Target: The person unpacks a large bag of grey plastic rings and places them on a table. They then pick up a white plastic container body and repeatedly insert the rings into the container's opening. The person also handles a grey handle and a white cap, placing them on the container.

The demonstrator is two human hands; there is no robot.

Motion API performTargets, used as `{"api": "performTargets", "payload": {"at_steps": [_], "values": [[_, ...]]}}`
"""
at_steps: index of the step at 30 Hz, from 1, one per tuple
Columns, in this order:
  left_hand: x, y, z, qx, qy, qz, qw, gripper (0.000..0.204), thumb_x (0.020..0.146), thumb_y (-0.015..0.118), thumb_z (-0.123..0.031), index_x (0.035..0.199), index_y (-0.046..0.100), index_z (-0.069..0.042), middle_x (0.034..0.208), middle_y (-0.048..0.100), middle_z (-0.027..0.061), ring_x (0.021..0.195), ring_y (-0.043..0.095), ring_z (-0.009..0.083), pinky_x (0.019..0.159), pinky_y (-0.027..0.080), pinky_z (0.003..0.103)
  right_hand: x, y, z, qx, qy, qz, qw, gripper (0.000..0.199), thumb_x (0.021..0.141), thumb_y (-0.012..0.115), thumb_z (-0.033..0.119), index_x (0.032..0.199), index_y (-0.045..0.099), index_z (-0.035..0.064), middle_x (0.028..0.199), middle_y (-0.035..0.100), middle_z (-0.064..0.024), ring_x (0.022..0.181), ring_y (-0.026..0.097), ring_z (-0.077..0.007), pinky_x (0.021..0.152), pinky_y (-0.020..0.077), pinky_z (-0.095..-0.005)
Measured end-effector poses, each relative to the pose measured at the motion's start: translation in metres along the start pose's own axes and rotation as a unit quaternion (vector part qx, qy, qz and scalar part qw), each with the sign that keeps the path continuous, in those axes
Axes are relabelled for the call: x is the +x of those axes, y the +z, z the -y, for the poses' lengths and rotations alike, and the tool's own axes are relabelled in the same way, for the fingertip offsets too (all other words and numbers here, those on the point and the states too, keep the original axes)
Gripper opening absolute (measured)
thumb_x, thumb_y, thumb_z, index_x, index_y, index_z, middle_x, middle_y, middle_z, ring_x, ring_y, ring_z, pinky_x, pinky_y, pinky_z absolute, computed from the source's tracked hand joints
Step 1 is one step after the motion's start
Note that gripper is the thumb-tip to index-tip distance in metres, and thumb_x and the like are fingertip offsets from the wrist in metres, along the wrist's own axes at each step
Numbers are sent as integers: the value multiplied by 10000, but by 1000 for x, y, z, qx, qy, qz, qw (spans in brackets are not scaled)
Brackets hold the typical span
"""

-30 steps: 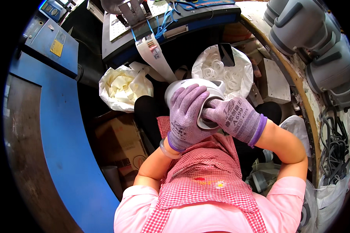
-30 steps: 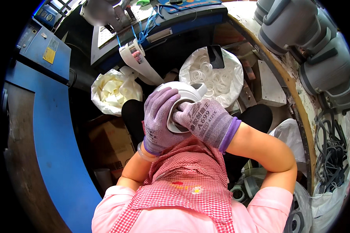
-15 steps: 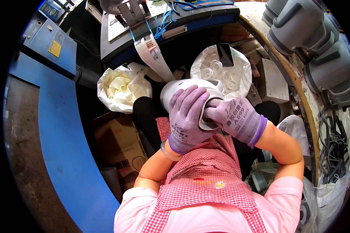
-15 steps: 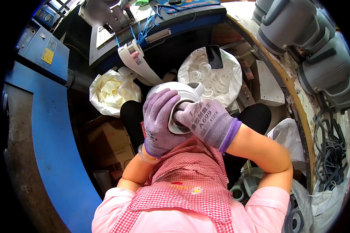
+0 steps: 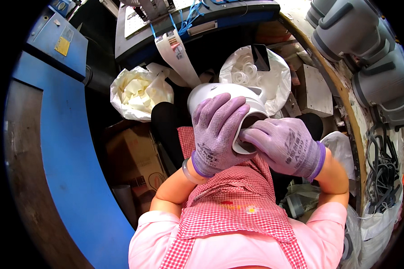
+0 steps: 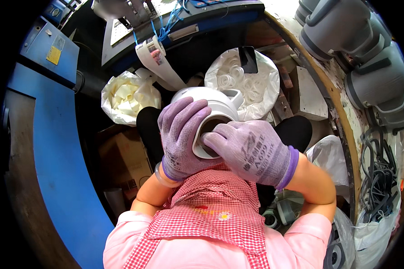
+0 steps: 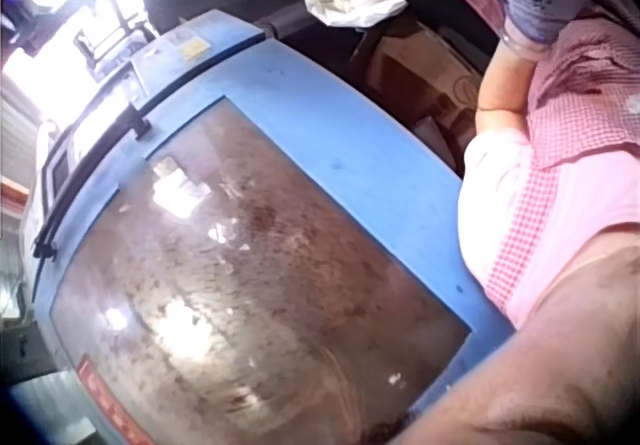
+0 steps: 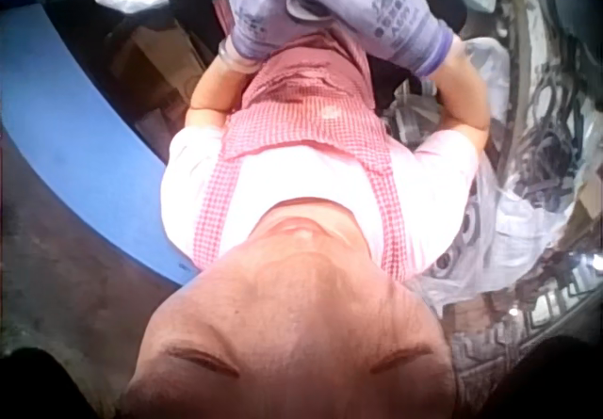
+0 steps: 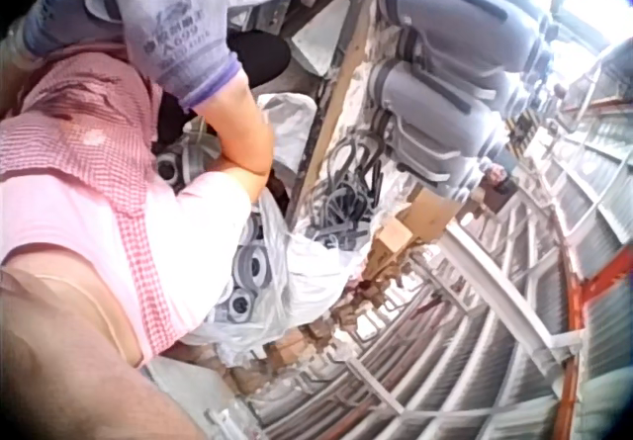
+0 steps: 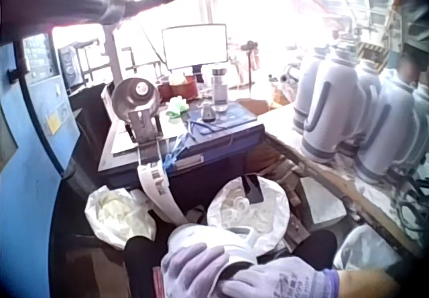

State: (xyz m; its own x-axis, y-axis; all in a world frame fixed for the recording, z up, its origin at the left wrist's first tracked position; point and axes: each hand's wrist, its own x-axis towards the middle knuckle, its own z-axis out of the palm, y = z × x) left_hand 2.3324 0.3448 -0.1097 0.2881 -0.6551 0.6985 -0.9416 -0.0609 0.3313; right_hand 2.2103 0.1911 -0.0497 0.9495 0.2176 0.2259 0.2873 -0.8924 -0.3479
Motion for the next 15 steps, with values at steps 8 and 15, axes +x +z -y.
{"api": "performTargets", "payload": {"at_steps": [8,15], "values": [[1,-29,19,36,-37,-69,996,827,538,920,-379,1228,590,-65,1262,594,131,1179,542,326,1011,420,444,-48,13,-33,316,122,-356,871,498,893,602,135,1355,515,-29,1352,549,-182,1223,561,-272,1063,412,-405],[-46,-41,56,-269,-133,-81,950,1095,597,920,-267,1480,334,9,1405,497,169,1289,510,269,1082,407,383,-77,111,-139,661,272,-478,510,568,1041,441,377,1490,336,45,1480,409,-163,1347,432,-304,1118,365,-414]]}}
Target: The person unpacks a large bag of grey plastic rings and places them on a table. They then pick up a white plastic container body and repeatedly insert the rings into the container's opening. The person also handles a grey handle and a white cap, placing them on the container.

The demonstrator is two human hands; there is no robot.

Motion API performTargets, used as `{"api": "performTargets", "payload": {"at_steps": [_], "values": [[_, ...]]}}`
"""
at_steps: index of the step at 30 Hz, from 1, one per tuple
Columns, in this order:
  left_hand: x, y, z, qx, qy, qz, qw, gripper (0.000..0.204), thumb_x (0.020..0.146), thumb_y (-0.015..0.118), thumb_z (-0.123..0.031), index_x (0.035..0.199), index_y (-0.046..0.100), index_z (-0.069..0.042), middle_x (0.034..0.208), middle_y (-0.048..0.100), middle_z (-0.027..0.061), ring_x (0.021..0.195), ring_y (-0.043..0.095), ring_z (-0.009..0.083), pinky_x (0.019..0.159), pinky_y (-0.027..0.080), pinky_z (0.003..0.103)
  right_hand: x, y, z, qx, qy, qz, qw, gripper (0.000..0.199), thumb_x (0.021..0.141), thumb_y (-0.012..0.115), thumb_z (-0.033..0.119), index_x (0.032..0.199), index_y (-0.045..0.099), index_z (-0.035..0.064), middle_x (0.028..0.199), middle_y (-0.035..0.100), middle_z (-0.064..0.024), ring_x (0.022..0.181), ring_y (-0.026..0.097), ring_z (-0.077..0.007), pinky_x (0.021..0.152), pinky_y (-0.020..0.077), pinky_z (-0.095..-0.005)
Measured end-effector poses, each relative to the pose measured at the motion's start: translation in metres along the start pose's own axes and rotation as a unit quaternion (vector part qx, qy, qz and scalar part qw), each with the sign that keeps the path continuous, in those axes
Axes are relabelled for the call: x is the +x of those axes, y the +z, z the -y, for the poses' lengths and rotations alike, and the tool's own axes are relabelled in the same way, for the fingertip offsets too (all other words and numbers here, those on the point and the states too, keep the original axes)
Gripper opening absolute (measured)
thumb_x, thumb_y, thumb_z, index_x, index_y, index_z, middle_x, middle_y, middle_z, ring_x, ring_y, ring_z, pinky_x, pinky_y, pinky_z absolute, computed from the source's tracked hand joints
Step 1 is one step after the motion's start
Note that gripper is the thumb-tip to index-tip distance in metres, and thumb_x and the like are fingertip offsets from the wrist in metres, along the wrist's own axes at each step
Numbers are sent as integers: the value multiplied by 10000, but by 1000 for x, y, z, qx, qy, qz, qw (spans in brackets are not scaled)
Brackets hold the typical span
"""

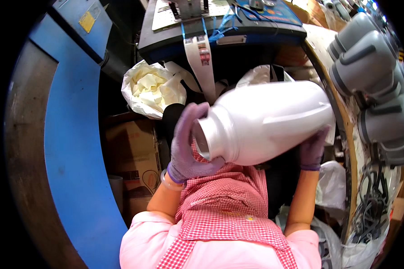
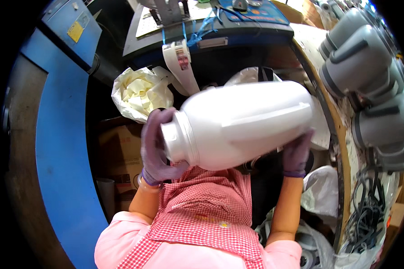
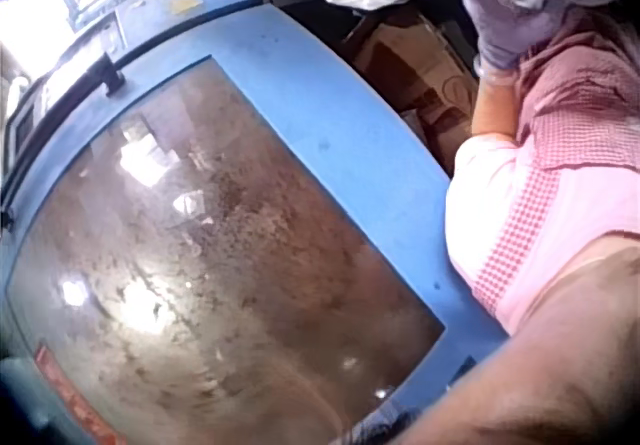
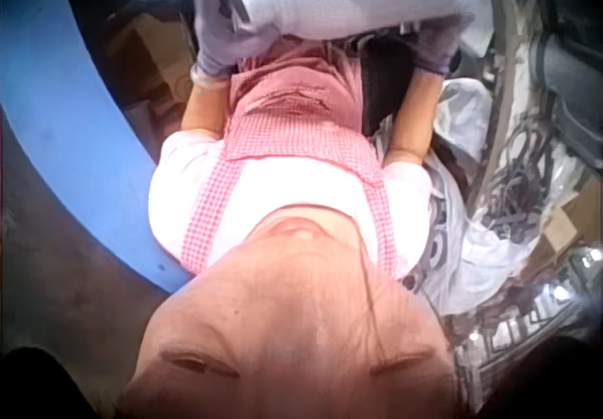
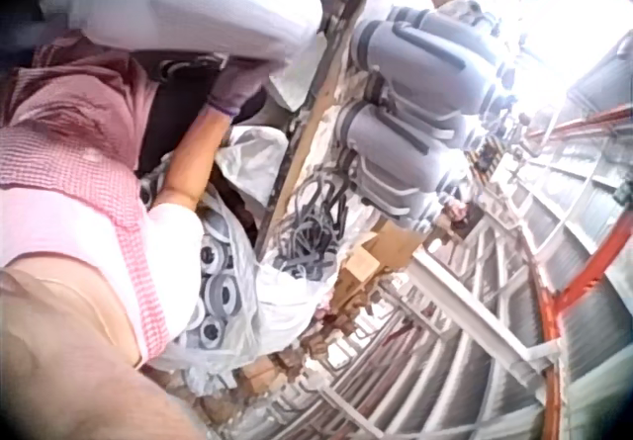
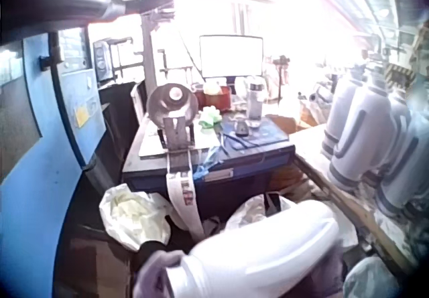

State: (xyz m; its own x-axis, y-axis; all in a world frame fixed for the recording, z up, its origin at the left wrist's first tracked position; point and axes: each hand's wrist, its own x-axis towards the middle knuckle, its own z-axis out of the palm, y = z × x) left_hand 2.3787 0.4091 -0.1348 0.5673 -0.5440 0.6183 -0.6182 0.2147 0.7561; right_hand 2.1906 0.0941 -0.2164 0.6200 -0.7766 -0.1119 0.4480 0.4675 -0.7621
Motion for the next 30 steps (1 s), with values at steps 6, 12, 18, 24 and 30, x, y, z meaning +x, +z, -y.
{"api": "performTargets", "payload": {"at_steps": [6,12,18,24,30], "values": [[-72,25,33,-42,-280,132,950,1209,668,858,-244,1554,76,13,1454,424,259,1330,469,382,1097,387,393,84,74,17,-548,-301,74,776,359,950,647,212,1227,601,-12,1230,611,-121,1135,576,-268,1012,433,-391],[-142,47,75,94,-327,67,938,1187,663,817,-317,1542,96,26,1405,427,327,1284,492,430,1061,431,429,124,261,-41,-483,-476,447,583,233,773,743,113,993,684,65,1074,663,-117,1070,617,-307,924,497,-412],[-131,46,70,135,-353,114,919,1152,650,815,-304,1528,142,17,1321,502,307,1213,547,434,1001,467,442,173,345,-78,-692,-181,471,517,325,774,759,258,1056,700,108,1185,647,-97,1118,602,-289,925,493,-376],[-129,42,80,52,-400,118,907,1174,647,806,-290,1535,101,12,1361,485,293,1222,547,420,993,479,426,124,284,-65,-595,-436,495,458,159,787,750,171,923,698,106,1152,665,-81,1054,634,-287,890,514,-398],[-128,50,71,74,-383,103,915,1091,684,817,-262,1517,161,-10,1277,542,268,1113,607,431,886,522,441,74,105,17,-345,-41,76,935,180,875,746,173,939,621,61,813,635,-5,698,604,-78,605,475,-200]]}}
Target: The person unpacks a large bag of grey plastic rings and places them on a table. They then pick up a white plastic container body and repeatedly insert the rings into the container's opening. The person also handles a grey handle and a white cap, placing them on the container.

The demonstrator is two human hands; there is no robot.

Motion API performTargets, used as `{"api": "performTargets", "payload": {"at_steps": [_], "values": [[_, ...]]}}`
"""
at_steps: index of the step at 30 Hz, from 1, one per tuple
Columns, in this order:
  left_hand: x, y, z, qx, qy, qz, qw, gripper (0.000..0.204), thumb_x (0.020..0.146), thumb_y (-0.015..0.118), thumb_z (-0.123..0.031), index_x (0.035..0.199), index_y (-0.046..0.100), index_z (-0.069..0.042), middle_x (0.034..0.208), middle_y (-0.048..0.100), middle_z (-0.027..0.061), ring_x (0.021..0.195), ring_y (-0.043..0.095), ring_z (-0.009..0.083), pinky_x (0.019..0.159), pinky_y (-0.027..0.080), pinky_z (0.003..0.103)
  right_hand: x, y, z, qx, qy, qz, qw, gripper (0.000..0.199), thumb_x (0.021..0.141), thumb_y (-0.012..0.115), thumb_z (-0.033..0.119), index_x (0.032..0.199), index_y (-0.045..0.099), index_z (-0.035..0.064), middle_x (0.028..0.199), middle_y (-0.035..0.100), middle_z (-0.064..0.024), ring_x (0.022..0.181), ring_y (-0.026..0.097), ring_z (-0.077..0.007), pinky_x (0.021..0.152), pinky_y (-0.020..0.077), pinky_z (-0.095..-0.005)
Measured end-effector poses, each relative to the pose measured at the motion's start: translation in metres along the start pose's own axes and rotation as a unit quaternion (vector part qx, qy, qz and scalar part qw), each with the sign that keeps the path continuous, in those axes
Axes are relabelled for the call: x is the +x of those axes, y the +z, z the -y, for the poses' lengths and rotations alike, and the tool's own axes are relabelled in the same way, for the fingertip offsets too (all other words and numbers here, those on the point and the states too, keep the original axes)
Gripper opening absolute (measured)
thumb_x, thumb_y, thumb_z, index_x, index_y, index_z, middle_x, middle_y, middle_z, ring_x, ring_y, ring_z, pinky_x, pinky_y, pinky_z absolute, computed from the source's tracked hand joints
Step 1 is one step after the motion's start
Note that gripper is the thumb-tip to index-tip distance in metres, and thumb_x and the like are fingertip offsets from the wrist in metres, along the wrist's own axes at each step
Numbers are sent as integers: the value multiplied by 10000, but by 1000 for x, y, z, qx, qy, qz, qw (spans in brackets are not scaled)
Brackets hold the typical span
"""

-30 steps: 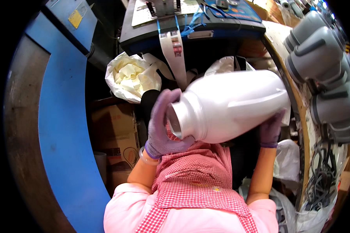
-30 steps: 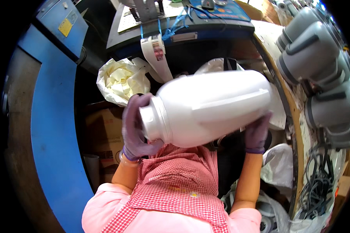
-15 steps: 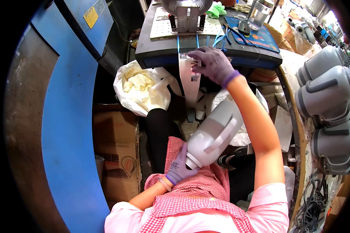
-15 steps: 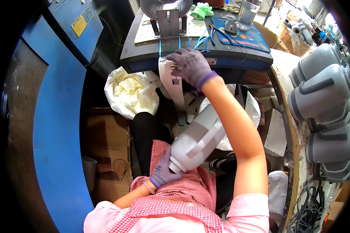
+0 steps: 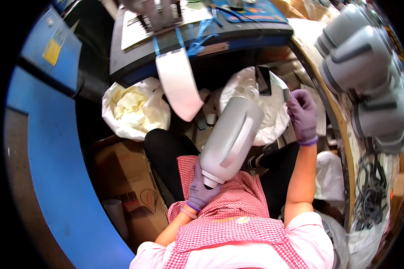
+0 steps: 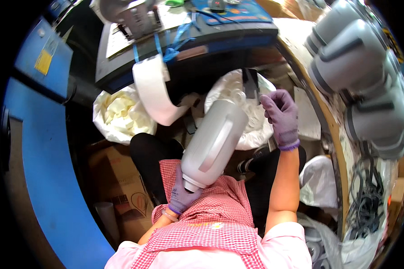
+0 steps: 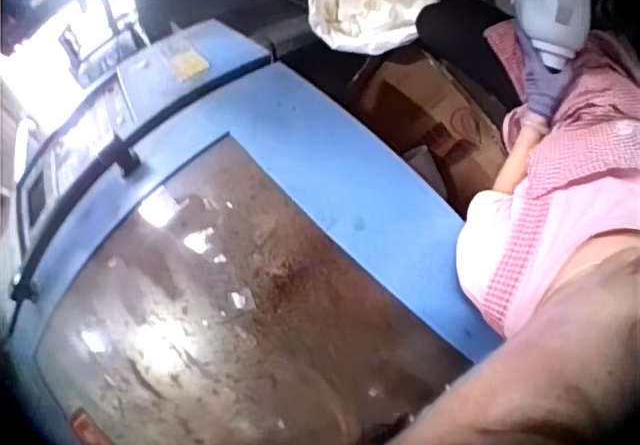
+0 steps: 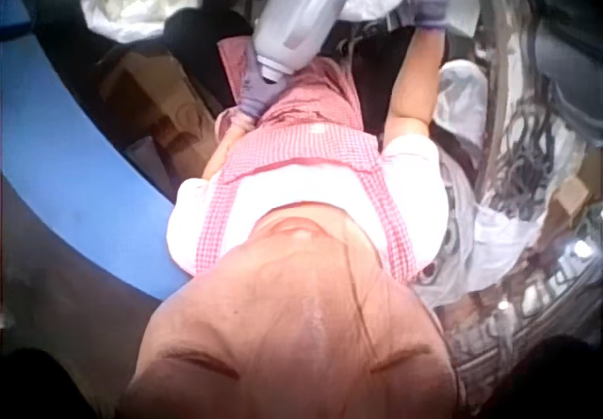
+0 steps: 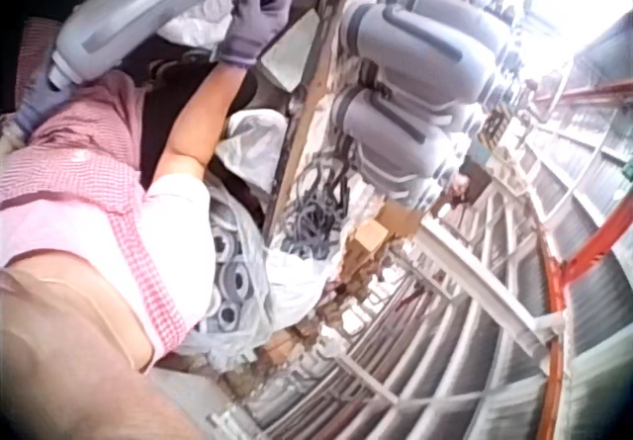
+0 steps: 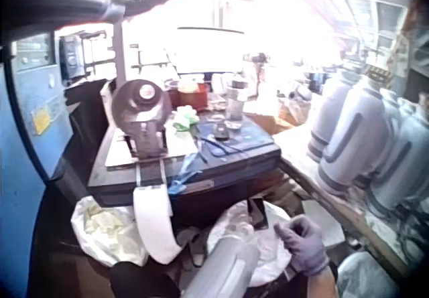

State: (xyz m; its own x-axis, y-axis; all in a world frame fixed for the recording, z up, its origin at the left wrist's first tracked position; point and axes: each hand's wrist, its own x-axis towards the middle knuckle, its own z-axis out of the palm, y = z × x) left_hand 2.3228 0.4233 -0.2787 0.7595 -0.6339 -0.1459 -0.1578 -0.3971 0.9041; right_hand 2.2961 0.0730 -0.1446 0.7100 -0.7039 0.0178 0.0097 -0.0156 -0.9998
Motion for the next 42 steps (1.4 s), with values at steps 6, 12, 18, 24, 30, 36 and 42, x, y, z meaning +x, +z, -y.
{"api": "performTargets", "payload": {"at_steps": [6,12,18,24,30,36,42], "values": [[0,7,-1,18,24,-3,1000,1062,701,815,-261,1505,176,8,1282,542,264,1120,612,396,901,516,425,-17,-27,-109,117,188,-31,975,194,930,703,232,973,623,60,794,617,9,616,550,-40,505,424,-171],[-2,14,7,58,33,-11,998,1126,700,827,-254,1520,115,42,1342,509,246,1192,571,340,977,476,388,6,1,-143,128,203,-49,969,216,907,727,230,941,615,49,749,627,-6,557,537,-52,498,442,-190],[-1,14,0,74,1,0,997,1153,690,829,-267,1529,99,40,1345,512,239,1188,574,337,984,474,380,5,11,-158,151,209,-66,964,239,889,739,219,930,602,28,723,622,-24,537,531,-69,481,420,-205],[0,17,4,77,13,-11,997,1140,694,825,-270,1530,116,41,1321,538,249,1150,605,360,945,501,393,3,14,-156,151,203,-64,965,221,903,720,195,957,608,12,735,625,-31,548,537,-69,485,427,-208],[-1,19,4,81,29,-13,996,1119,701,824,-266,1523,131,45,1304,543,257,1131,613,370,924,510,399,5,6,-155,-85,195,-28,977,320,815,778,273,874,629,-4,742,647,-95,642,608,-146,597,493,-285],[-2,20,-5,95,19,3,995,1082,707,820,-262,1506,165,56,1309,524,271,1155,591,375,940,492,408,30,-74,-172,-298,152,9,942,468,810,729,379,1061,678,-12,1003,702,-186,930,683,-245,890,523,-344],[-5,16,-10,70,103,-35,992,971,729,815,-158,1484,250,71,1350,504,254,1221,549,350,1028,436,375,73,-3,-154,-426,101,90,894,492,885,626,449,1233,638,100,1157,660,-235,1061,654,-337,927,510,-404]]}}
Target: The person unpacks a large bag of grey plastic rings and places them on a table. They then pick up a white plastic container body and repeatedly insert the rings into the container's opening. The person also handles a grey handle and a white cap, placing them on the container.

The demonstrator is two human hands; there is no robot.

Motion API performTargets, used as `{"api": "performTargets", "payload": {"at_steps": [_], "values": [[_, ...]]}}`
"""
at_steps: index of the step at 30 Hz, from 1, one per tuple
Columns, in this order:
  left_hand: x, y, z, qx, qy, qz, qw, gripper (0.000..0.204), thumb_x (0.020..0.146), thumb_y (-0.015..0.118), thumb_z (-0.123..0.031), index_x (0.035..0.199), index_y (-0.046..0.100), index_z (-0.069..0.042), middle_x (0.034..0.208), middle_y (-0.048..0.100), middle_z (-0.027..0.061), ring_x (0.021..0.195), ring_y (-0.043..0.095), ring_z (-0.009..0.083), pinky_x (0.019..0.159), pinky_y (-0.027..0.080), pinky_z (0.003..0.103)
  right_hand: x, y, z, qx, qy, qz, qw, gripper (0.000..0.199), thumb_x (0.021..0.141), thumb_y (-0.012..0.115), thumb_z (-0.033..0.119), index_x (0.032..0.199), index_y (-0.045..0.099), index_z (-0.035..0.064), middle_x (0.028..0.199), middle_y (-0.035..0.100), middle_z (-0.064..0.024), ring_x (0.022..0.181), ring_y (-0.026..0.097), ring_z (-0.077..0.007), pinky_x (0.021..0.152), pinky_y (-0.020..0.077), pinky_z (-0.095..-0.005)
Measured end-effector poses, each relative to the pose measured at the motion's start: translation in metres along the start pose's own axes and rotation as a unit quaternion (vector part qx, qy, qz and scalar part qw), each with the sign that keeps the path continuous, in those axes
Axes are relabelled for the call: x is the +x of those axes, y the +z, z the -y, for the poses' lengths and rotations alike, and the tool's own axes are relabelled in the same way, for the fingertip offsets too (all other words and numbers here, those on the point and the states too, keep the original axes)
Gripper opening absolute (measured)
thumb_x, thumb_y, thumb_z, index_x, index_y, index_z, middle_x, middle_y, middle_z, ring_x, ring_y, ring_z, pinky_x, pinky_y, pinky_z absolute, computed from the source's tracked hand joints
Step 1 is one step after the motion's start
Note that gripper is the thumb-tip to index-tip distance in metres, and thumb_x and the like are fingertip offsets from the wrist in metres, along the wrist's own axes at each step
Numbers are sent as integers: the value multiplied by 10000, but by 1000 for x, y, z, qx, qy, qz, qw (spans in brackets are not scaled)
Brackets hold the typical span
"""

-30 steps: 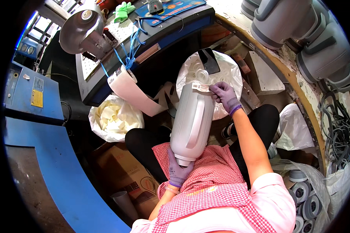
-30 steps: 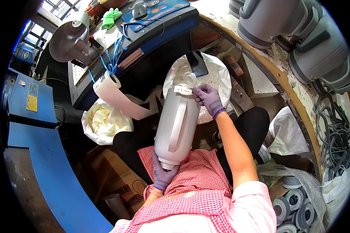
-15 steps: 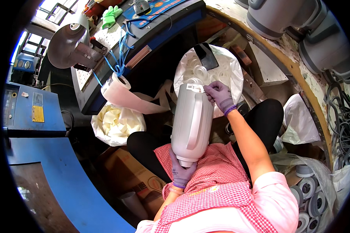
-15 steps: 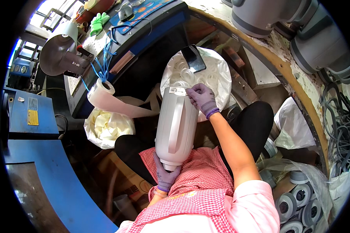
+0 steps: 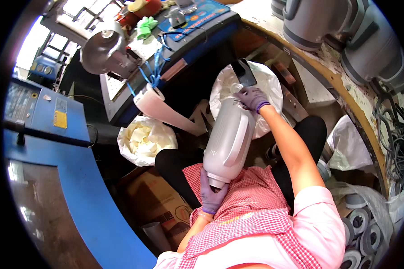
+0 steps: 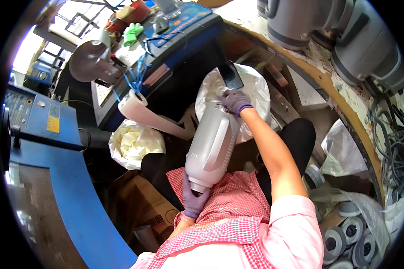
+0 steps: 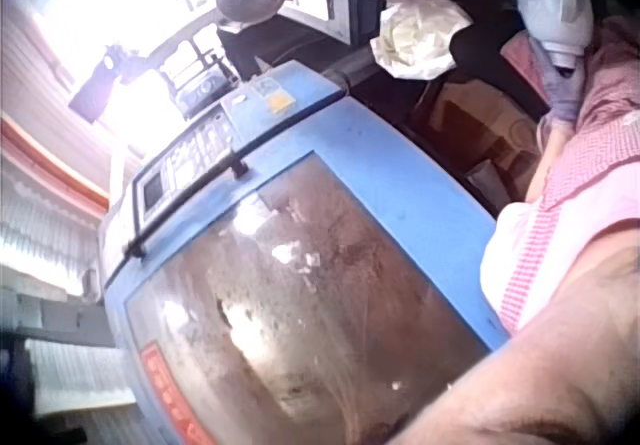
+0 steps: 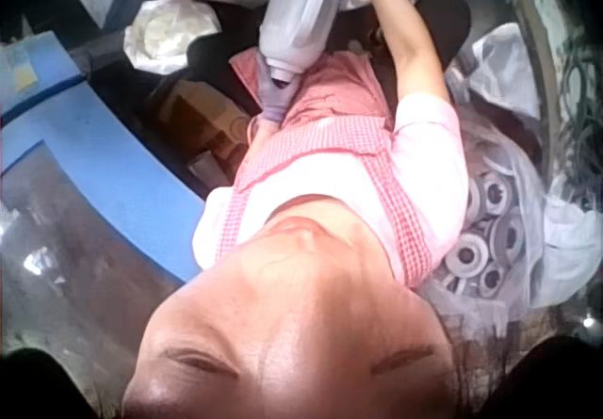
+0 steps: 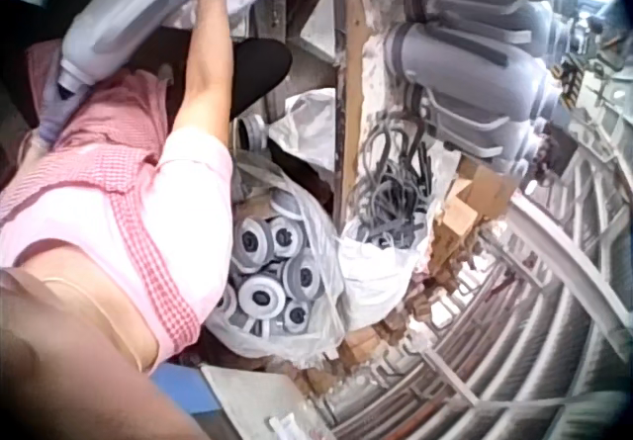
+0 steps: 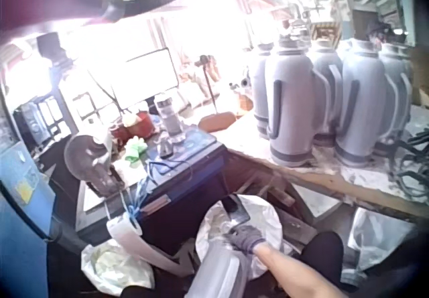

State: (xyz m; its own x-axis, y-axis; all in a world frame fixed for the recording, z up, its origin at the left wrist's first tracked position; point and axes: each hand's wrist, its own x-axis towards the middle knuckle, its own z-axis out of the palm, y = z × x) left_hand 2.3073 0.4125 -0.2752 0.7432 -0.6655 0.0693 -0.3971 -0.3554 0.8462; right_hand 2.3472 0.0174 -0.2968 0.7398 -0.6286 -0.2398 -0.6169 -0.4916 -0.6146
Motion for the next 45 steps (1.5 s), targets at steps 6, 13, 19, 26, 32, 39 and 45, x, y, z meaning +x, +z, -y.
{"api": "performTargets", "payload": {"at_steps": [6,13,19,26,32,39,45], "values": [[0,-114,-32,-247,-61,-60,965,834,749,809,-179,1456,402,-4,1324,569,131,1173,579,239,959,500,368,-96,-106,21,-91,-497,-238,829,676,766,718,191,1403,494,143,1440,483,-120,1326,456,-348,1089,396,-461],[83,-244,-51,-492,18,53,869,937,949,229,-725,1406,417,71,1129,673,211,442,528,218,409,395,310,-182,-153,61,-122,-590,-173,779,329,725,734,163,1052,721,132,991,638,-36,796,639,-248,660,539,-378],[324,-296,-65,-46,182,-279,942,664,912,679,-331,1437,440,-2,1145,618,89,996,592,137,811,500,292,-75,-133,45,258,-418,-165,855,361,959,576,193,1280,561,28,1143,625,-110,1020,620,-230,837,512,-352],[481,-327,-65,-54,-15,-240,969,354,891,515,-244,1056,597,58,673,611,119,465,579,190,404,454,332,-3,-177,215,562,-235,-177,773,417,942,659,330,1211,614,15,1144,635,-44,988,622,-151,845,511,-324],[403,-306,-58,-469,146,-341,802,253,940,594,-294,905,611,-45,647,574,58,492,550,154,403,413,308,87,-153,348,439,-285,-180,833,353,965,567,242,1179,609,-35,1005,678,-126,789,698,-218,633,617,-319],[188,-239,29,-181,212,-415,866,341,929,648,-190,1223,602,-24,1074,636,119,895,637,231,751,534,353,180,-87,420,177,-343,-289,876,389,898,517,215,1251,613,82,1098,666,-245,1055,626,-431,936,483,-465],[78,-214,10,-65,148,-476,865,586,806,783,-314,1263,559,-23,1158,620,132,1021,602,284,848,512,416,147,-105,425,-124,-309,-244,911,638,908,628,323,1454,391,93,1232,606,-242,1078,631,-413,936,500,-488]]}}
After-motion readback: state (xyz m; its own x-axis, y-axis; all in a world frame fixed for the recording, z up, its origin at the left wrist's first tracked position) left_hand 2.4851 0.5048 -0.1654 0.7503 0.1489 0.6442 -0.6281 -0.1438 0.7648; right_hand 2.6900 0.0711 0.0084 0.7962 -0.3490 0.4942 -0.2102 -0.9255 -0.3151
